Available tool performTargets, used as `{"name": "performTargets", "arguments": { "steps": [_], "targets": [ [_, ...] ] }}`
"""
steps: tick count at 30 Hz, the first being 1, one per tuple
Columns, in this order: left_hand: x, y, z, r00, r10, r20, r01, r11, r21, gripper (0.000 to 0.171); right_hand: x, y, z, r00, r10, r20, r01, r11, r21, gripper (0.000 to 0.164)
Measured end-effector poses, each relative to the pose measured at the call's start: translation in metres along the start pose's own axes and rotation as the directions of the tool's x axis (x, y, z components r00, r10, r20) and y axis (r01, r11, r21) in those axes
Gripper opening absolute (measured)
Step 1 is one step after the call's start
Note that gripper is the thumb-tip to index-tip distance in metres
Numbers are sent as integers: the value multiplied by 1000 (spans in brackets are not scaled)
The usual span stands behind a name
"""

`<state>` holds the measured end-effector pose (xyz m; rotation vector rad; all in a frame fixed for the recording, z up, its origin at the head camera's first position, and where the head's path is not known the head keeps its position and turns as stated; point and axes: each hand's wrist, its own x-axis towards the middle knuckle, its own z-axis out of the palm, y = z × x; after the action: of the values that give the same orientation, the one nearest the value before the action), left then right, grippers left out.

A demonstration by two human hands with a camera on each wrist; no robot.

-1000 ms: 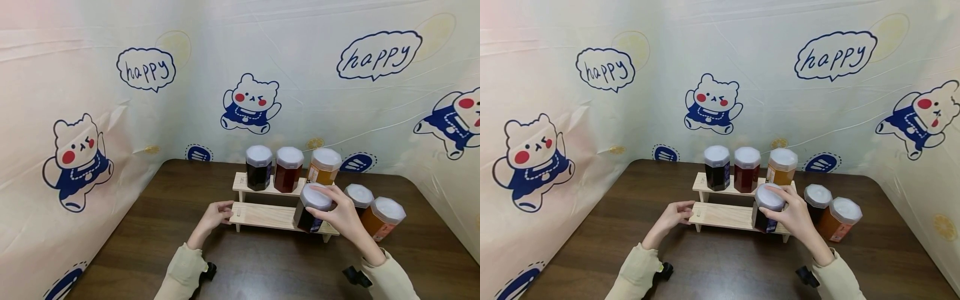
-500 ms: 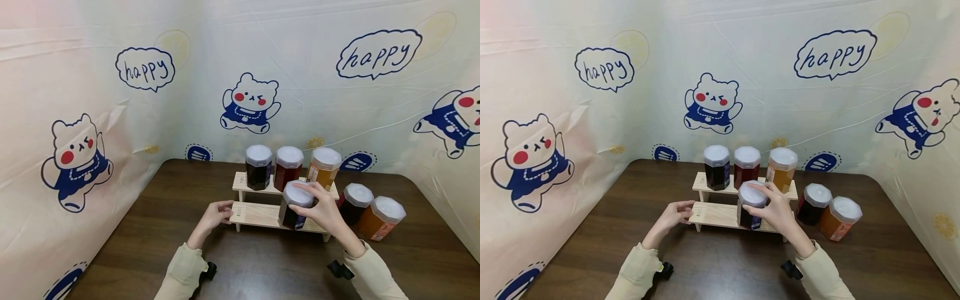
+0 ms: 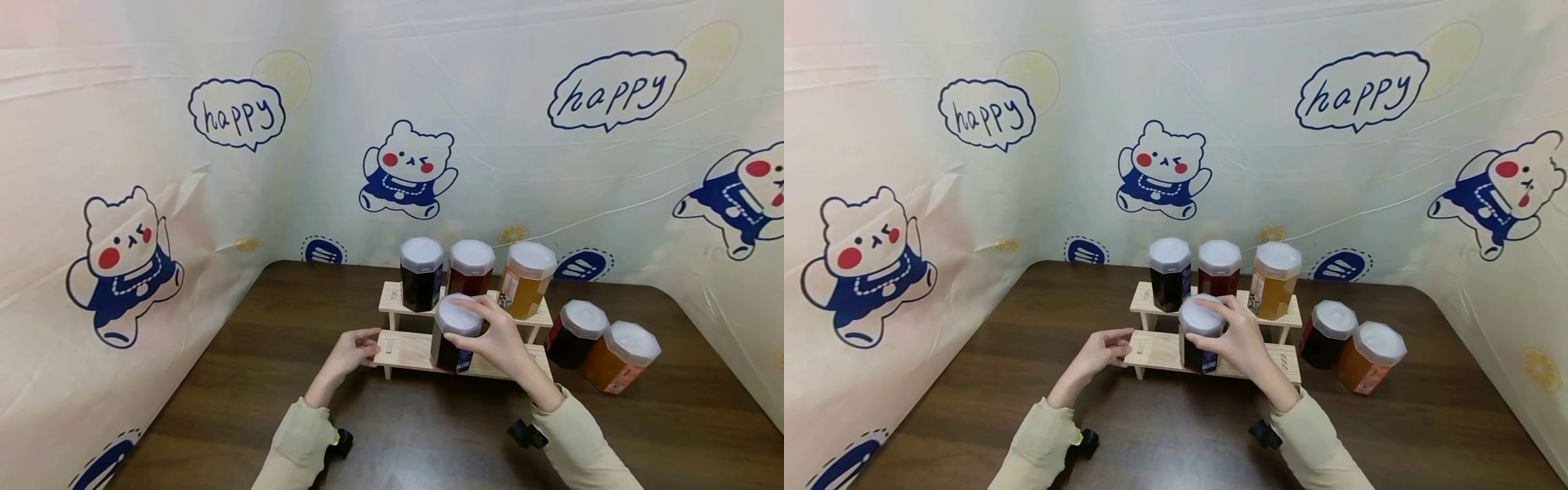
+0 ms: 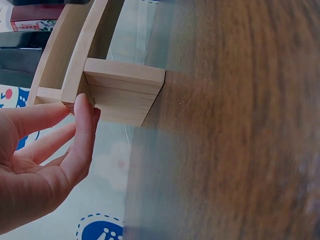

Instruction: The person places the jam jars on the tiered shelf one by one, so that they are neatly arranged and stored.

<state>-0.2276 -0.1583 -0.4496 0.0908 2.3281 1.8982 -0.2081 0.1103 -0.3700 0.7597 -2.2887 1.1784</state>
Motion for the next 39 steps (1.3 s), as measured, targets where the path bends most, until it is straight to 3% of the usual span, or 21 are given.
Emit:
{"name": "performTargets", "arguments": {
  "steps": [7, 23, 29, 36, 39],
  "targets": [
    [0, 0, 0, 1000, -2, -4, 2, 1000, 1, 38, 7, -2, 15, 998, -57, -12, 57, 998, 0, 49],
    [-4, 7, 0, 1000, -1, 17, 1, 1000, -14, 38, 16, -6, 44, 999, -7, 38, 6, 999, 42, 46],
    [-18, 27, 2, 1000, 9, 22, -9, 1000, 5, 37, 20, -8, 53, 999, 0, 51, -2, 1000, 26, 46],
    [-5, 6, 1, 1000, 8, 2, -8, 1000, 5, 37, 20, -6, 59, 999, -11, 53, 11, 1000, -1, 47],
    [-5, 8, 1, 1000, 6, 3, -6, 1000, 8, 37, 20, -6, 60, 998, -9, 61, 9, 1000, -3, 47]
  ]
}}
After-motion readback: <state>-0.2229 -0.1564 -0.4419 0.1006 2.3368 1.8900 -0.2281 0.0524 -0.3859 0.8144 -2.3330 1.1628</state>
